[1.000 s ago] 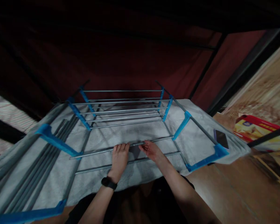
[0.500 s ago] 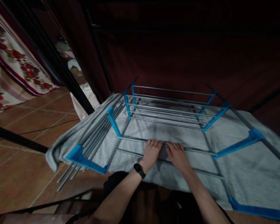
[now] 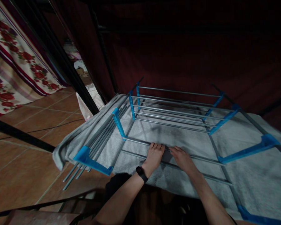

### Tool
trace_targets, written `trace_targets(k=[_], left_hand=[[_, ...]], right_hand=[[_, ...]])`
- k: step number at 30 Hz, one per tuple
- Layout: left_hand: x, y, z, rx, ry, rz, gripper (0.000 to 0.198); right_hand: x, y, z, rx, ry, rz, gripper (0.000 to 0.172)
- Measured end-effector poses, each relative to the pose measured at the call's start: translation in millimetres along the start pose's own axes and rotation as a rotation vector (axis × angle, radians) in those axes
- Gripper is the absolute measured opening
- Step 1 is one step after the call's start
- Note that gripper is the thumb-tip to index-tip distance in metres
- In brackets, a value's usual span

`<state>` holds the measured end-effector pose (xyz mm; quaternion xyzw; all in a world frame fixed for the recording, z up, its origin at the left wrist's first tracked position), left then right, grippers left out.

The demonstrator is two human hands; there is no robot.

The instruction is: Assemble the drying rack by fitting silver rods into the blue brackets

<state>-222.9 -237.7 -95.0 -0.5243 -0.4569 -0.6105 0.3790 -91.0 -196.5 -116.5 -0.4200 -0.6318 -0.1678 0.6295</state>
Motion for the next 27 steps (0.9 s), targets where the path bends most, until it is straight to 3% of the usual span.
trace_targets(k=[7,27], left_hand=[[-1.3,6,3,-0.01,-0.019,0.012,0.03],[-9.2,-5,7,0.044,-0.044,-0.002,0.028]], right_hand=[[-6,17,-5,-0.001,0.016,0.039,0.035],[-9,12,9,-0.001,0.012,0.046,0.034]])
Point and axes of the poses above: each hand's wrist, its own z-axis towards the middle knuckle, its own x-axis out of the back of the hand, y = z × x, the point moved 6 cm from there along z, towards the middle knuckle, and after that the axes turned 12 degrees about -y, right-handed, at the moved point
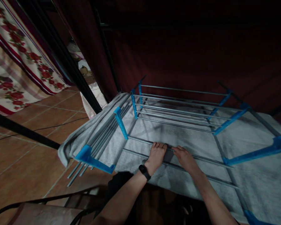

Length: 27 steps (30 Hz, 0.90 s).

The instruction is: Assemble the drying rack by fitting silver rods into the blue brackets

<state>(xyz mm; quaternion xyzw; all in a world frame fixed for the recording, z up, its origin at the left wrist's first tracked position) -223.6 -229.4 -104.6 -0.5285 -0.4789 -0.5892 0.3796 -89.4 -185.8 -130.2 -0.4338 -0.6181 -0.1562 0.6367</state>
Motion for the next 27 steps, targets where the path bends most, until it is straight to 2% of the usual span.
trace_targets(k=[11,27], left_hand=[[3.7,-1.6,0.7,0.029,-0.039,0.014,0.03],[-0.7,-2.6,-0.1,0.034,-0.015,0.009,0.03]], right_hand=[[4.5,-0.9,-0.7,0.007,0.039,0.004,0.034],[5.4,-1.3,-2.3,0.051,0.042,0.015,0.033]])
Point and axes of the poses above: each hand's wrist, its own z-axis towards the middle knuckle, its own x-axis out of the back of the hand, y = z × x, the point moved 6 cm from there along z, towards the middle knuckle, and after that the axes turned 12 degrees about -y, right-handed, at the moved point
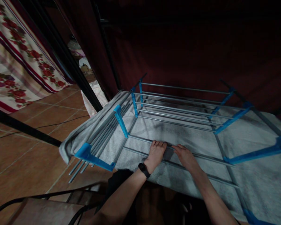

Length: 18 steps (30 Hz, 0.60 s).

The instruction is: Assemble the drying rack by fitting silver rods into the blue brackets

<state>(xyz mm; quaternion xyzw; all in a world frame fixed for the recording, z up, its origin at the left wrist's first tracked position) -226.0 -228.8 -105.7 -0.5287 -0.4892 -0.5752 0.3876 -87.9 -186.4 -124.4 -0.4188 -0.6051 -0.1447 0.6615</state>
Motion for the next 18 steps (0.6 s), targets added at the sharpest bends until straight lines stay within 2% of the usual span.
trace_targets(k=[10,18], left_hand=[[2.6,-1.1,-0.4,-0.005,0.01,-0.004,0.031],[-1.0,-2.6,0.5,0.016,-0.028,-0.022,0.031]], right_hand=[[1.9,-0.2,-1.3,-0.008,0.0,0.013,0.032],[1.8,-1.0,-0.2,-0.021,-0.009,-0.024,0.033]])
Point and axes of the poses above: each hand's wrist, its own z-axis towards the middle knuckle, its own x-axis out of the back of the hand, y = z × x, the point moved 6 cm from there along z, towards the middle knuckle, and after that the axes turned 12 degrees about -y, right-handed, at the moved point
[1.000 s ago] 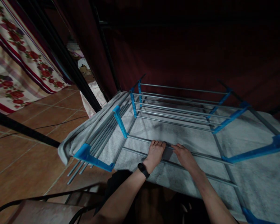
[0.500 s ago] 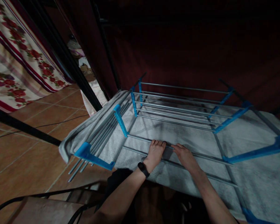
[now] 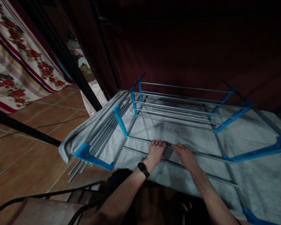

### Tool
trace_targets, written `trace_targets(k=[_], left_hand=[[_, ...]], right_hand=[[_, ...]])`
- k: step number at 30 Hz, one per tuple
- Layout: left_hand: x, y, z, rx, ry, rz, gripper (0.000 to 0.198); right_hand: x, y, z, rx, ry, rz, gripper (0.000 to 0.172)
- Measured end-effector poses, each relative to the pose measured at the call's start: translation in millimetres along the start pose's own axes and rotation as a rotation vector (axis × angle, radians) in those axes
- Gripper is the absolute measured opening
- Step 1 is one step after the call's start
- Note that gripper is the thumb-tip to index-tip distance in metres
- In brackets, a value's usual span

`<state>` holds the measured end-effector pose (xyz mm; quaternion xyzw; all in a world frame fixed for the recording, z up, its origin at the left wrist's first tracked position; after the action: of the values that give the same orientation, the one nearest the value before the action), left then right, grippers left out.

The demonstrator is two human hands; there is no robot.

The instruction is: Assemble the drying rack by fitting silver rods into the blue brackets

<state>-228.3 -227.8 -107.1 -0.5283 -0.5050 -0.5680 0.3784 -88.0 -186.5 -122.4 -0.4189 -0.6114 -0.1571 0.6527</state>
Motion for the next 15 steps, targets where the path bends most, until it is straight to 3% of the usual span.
trace_targets(k=[15], left_hand=[[3.8,-0.7,2.5,-0.015,-0.02,-0.003,0.033]], right_hand=[[-1.5,-0.6,1.2,-0.025,-0.017,-0.047,0.034]])
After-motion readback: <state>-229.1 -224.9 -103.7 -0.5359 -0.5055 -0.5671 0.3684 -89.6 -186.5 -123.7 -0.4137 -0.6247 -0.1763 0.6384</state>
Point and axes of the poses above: each hand's wrist, its own z-axis towards the middle knuckle, its own x-axis out of the back of the hand, y = z × x, the point moved 6 cm from there along z, towards the middle knuckle, and after that the axes turned 12 degrees about -y, right-handed, at the moved point
